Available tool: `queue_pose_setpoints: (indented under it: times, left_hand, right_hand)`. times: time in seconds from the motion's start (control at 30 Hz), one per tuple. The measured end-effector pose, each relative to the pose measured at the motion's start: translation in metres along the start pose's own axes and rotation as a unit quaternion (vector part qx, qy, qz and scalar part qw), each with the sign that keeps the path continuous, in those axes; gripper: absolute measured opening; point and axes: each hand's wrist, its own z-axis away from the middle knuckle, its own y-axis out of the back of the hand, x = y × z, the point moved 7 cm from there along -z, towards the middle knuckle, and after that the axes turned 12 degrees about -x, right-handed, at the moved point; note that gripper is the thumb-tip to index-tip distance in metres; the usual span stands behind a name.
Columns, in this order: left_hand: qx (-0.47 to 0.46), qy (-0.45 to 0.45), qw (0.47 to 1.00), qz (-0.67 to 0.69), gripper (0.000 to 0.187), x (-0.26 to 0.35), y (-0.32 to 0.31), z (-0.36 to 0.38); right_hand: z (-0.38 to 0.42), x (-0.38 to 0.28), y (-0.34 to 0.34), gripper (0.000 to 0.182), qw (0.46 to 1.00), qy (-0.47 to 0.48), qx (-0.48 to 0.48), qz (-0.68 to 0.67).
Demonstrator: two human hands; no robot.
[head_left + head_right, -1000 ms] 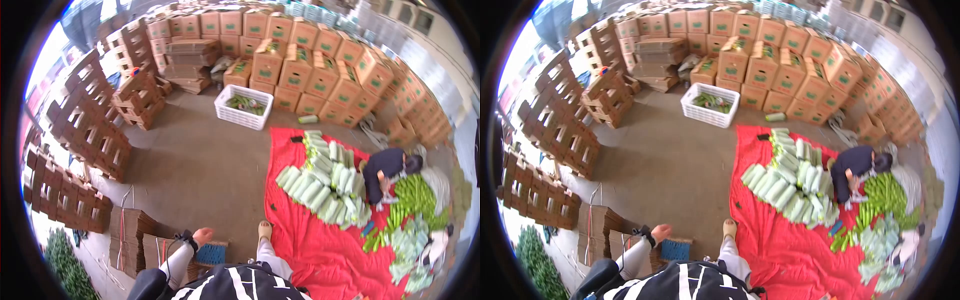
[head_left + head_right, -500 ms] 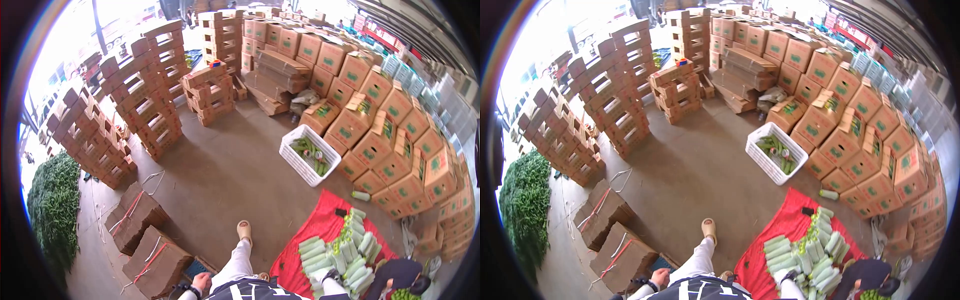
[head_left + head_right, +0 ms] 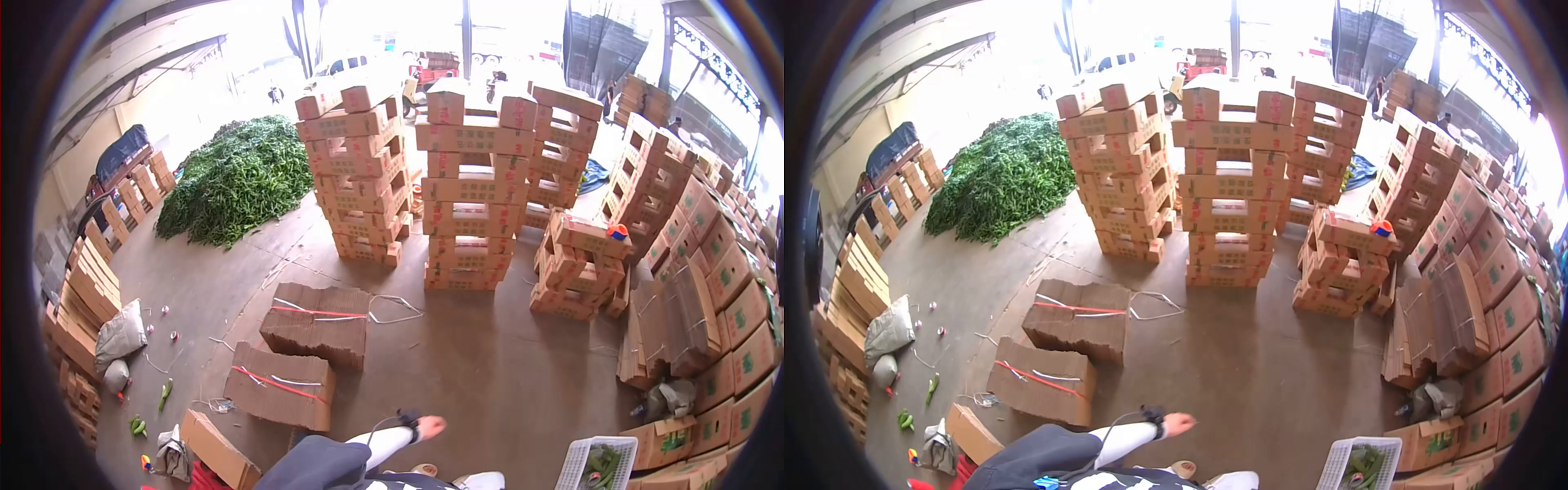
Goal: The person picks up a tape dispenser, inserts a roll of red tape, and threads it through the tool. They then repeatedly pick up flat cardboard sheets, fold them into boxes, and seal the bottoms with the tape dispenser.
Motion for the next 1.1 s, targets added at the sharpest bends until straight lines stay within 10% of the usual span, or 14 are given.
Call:
queue_pose_setpoints:
  times: [0.17,0.23,0.37,0.5,0.57,0.67,0.83,0.93,1.1]
  left_hand:
    - [-0.06,-0.058,0.981,0.175,0.041,0.156,0.043,-0.171]
    - [-0.04,-0.046,0.997,0.045,0.037,0.175,0.049,-0.216]
    - [-0.077,0.089,0.993,0.008,0.039,0.119,0.039,-0.264]
    - [-0.081,0.185,0.977,0.07,0.037,0.1,0.062,-0.263]
    - [0.005,0.196,0.931,0.307,0.029,0.088,0.071,-0.266]
    - [0.107,0.266,0.873,0.395,0.023,0.089,0.083,-0.29]
    - [-0.068,0.235,0.968,0.048,0.026,0.092,0.119,-0.409]
    - [-0.041,0.108,0.993,-0.004,0.025,0.154,0.192,-0.542]
    - [0.149,0.098,0.887,0.425,0.033,0.357,0.384,-0.7]
  right_hand:
    - [-0.154,-0.056,0.109,0.015,0.996,-0.021,-0.037,0.08]
    - [-0.191,-0.019,0.175,0.017,0.983,-0.056,-0.048,0.169]
    - [-0.237,0.094,0.3,0.023,0.815,-0.023,-0.158,0.557]
    - [-0.323,-0.082,0.453,0.024,0.925,0.038,0.005,0.377]
    - [-0.384,-0.139,0.518,0.033,0.971,0.049,0.017,0.233]
    - [-0.493,-0.236,0.595,0.034,0.952,0.058,0.018,0.301]
    - [-0.655,-0.355,0.656,0.039,0.977,0.027,0.114,0.18]
    - [-0.704,-0.476,0.654,0.043,0.959,0.097,0.028,0.265]
    - [-0.755,-0.67,0.73,0.038,0.937,0.147,0.052,0.313]
